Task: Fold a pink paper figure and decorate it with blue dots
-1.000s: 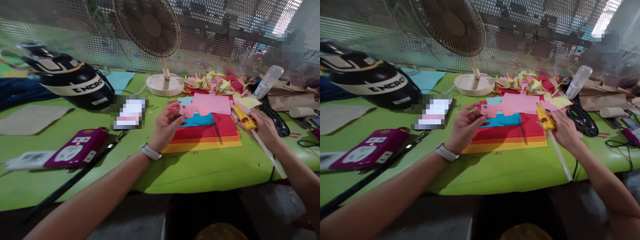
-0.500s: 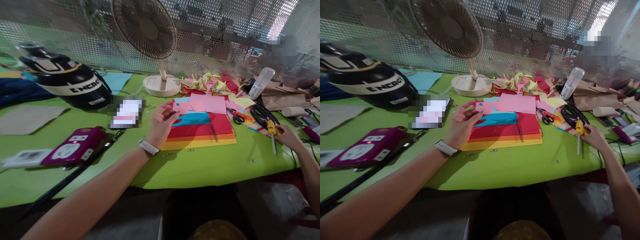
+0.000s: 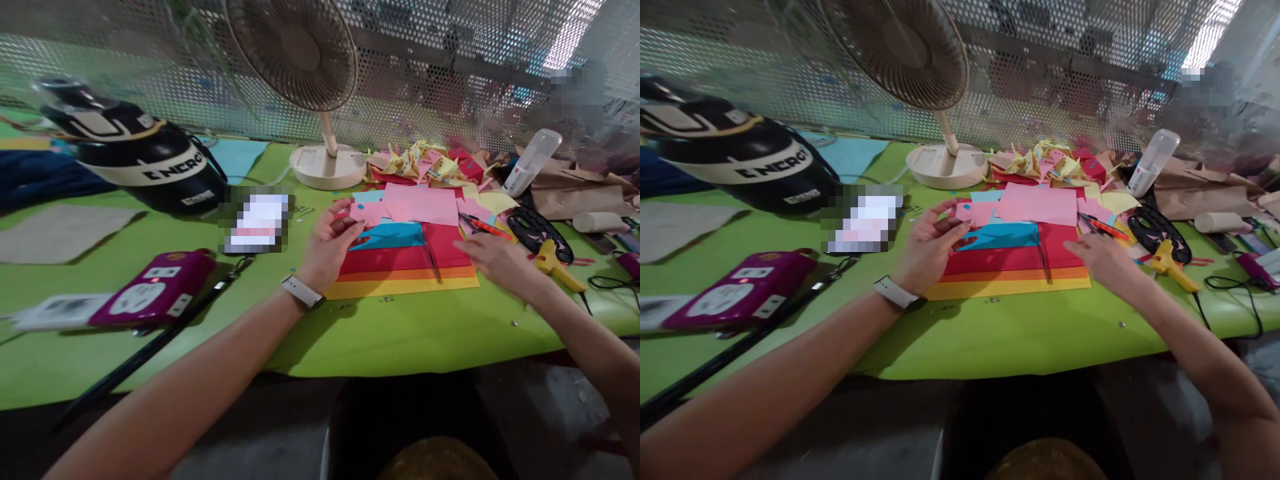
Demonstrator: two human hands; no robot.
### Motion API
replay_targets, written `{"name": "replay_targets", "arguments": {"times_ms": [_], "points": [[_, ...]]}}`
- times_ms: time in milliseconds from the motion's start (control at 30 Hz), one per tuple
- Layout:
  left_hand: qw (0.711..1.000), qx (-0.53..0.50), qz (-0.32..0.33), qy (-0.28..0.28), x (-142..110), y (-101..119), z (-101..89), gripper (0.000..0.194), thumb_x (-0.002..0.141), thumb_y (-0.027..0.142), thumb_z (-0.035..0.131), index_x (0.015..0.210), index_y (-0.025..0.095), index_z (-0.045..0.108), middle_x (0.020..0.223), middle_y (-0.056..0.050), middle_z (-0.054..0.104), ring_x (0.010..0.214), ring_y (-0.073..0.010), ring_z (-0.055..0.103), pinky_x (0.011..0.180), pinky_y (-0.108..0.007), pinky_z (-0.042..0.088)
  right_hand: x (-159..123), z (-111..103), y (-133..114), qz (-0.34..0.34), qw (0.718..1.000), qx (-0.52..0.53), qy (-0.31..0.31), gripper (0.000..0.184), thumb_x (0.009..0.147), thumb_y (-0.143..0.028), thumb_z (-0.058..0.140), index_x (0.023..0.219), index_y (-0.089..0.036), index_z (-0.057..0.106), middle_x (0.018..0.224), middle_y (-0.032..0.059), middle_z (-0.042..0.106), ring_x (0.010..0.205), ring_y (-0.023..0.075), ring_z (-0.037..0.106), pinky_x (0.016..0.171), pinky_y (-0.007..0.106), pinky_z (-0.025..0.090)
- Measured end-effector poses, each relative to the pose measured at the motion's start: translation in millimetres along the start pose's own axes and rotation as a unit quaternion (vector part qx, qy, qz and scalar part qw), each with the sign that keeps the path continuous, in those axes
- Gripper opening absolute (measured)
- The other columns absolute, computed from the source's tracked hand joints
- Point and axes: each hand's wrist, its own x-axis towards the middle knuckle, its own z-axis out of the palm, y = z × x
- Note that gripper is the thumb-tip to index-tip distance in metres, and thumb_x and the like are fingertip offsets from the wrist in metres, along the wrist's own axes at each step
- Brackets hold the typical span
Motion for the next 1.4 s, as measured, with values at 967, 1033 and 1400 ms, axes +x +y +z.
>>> {"name": "replay_targets", "arguments": {"times_ms": [967,1033,1400], "points": [[1.000,-0.022,-0.017,-0.003,5,-2,-2.0,0.046,0.076,0.018,0.078,0.116,0.024,0.057,0.083,0.002,0.069,0.089,-0.0180,0.073,0.071,-0.026,0.061,70,19,-3,0.209,0.917,0.334,0.066,0.019,0.075,-0.033,0.064,0.079,-0.015,0.068,0.069,0.0046,0.068,0.062,0.0173,0.063,0.059,0.029,0.051],[1.000,-0.022,-0.014,-0.011,5,-3,-2.0,0.046,0.076,0.019,0.078,0.116,0.024,0.057,0.083,0.002,0.069,0.089,-0.0179,0.073,0.071,-0.027,0.061,72,16,-1,0.211,0.917,0.334,0.050,0.018,0.074,-0.032,0.067,0.078,-0.015,0.070,0.069,0.0052,0.069,0.063,0.0176,0.064,0.059,0.029,0.051],[0.999,-0.041,-0.033,-0.002,2,2,-0.4,0.052,0.072,0.019,0.080,0.118,0.021,0.057,0.076,0.004,0.066,0.085,-0.0172,0.072,0.070,-0.025,0.058,119,36,-10,0.286,0.753,0.576,0.138,0.030,0.079,-0.043,0.075,0.073,-0.015,0.064,0.069,0.0073,0.076,0.060,0.0138,0.072,0.045,0.016,0.046]]}}
